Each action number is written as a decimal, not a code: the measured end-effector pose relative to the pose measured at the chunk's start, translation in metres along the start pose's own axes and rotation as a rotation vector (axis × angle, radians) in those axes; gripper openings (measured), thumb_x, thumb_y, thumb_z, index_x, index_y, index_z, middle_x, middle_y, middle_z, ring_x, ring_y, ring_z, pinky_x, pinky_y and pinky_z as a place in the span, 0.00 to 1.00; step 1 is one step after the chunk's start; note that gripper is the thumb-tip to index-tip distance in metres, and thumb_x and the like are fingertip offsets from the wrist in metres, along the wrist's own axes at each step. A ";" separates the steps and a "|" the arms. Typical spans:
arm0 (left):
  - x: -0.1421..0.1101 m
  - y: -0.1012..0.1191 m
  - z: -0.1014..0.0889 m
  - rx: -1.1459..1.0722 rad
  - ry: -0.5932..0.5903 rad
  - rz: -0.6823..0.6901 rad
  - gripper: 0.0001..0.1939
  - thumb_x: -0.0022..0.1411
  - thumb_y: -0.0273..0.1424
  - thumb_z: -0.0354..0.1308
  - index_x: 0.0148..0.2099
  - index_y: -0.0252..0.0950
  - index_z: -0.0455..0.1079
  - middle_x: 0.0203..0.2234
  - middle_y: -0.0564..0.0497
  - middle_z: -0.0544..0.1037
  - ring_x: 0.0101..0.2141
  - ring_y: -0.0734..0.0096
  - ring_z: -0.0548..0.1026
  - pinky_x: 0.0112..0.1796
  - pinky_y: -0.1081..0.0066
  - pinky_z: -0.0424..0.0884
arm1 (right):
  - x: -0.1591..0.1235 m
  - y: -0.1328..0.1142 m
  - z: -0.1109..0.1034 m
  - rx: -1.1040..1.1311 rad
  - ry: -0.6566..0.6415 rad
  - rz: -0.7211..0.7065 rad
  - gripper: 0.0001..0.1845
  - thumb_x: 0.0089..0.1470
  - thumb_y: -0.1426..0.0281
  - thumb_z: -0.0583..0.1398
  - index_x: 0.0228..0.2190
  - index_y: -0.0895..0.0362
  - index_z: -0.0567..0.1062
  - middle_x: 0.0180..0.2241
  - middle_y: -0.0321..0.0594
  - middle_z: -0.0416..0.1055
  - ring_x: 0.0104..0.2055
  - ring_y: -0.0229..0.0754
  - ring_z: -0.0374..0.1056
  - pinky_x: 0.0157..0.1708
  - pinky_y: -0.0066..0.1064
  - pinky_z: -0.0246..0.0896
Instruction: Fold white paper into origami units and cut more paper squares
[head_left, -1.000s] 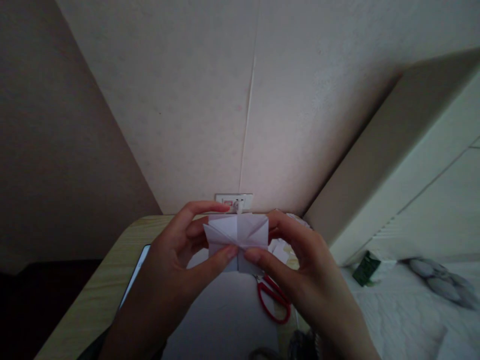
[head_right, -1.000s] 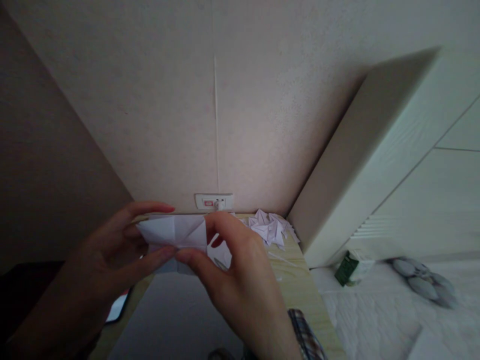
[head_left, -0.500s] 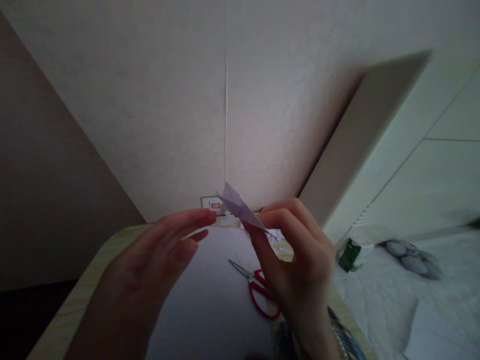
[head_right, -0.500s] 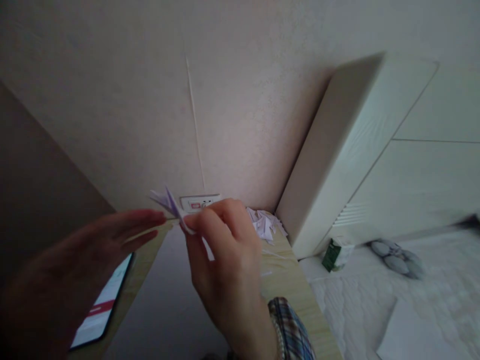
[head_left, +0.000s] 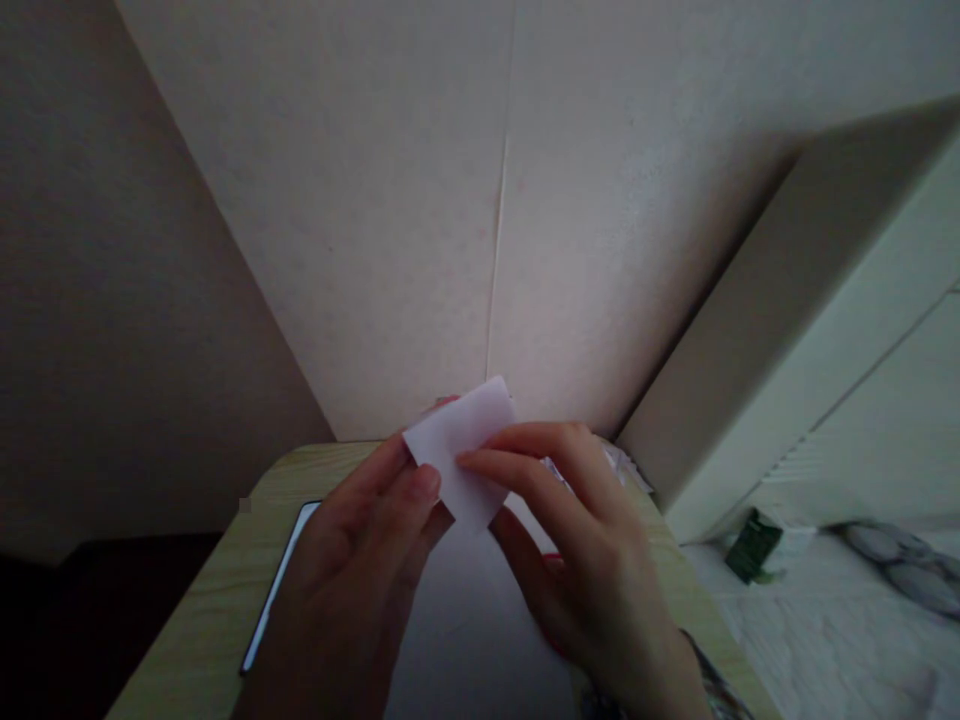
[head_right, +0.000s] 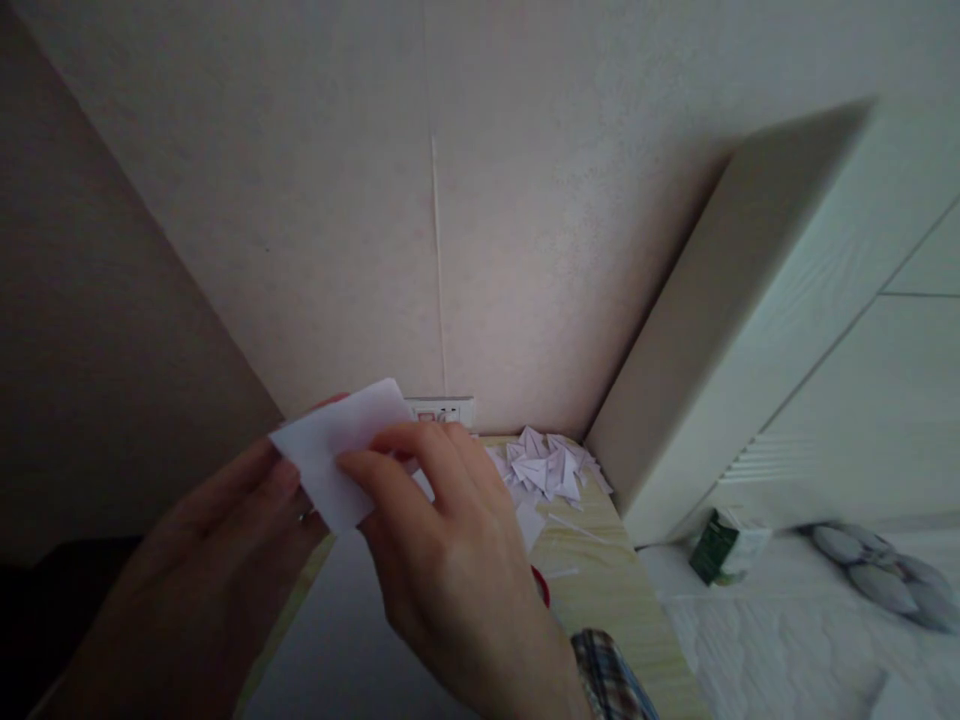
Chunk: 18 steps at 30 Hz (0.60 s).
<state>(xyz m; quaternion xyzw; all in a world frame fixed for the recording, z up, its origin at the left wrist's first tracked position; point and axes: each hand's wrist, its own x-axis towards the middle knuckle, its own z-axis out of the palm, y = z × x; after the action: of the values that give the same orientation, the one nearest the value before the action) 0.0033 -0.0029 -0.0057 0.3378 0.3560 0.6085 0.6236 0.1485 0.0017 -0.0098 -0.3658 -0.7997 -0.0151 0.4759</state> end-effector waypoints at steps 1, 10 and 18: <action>0.000 -0.001 0.002 0.002 0.031 0.029 0.13 0.59 0.37 0.68 0.47 0.45 0.80 0.35 0.54 0.84 0.36 0.71 0.82 0.38 0.78 0.78 | 0.001 0.000 -0.001 0.036 -0.046 0.020 0.13 0.61 0.79 0.60 0.47 0.57 0.75 0.45 0.43 0.73 0.46 0.44 0.69 0.44 0.36 0.67; 0.001 0.000 0.004 0.219 0.178 0.106 0.09 0.60 0.40 0.66 0.37 0.41 0.80 0.27 0.56 0.83 0.29 0.72 0.79 0.27 0.81 0.74 | 0.003 0.005 -0.011 0.045 0.163 0.110 0.17 0.60 0.75 0.63 0.51 0.56 0.74 0.46 0.41 0.71 0.48 0.39 0.69 0.48 0.28 0.69; 0.000 -0.001 0.003 0.288 0.157 0.107 0.17 0.55 0.46 0.69 0.41 0.42 0.81 0.29 0.53 0.84 0.31 0.65 0.82 0.26 0.77 0.76 | 0.000 0.004 -0.009 0.059 0.207 0.036 0.15 0.59 0.81 0.61 0.46 0.55 0.73 0.44 0.38 0.73 0.46 0.38 0.70 0.45 0.29 0.68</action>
<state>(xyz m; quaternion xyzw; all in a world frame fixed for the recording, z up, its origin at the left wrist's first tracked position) 0.0066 -0.0033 -0.0052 0.3937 0.4687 0.6079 0.5058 0.1578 0.0015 -0.0066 -0.3623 -0.7396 -0.0208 0.5668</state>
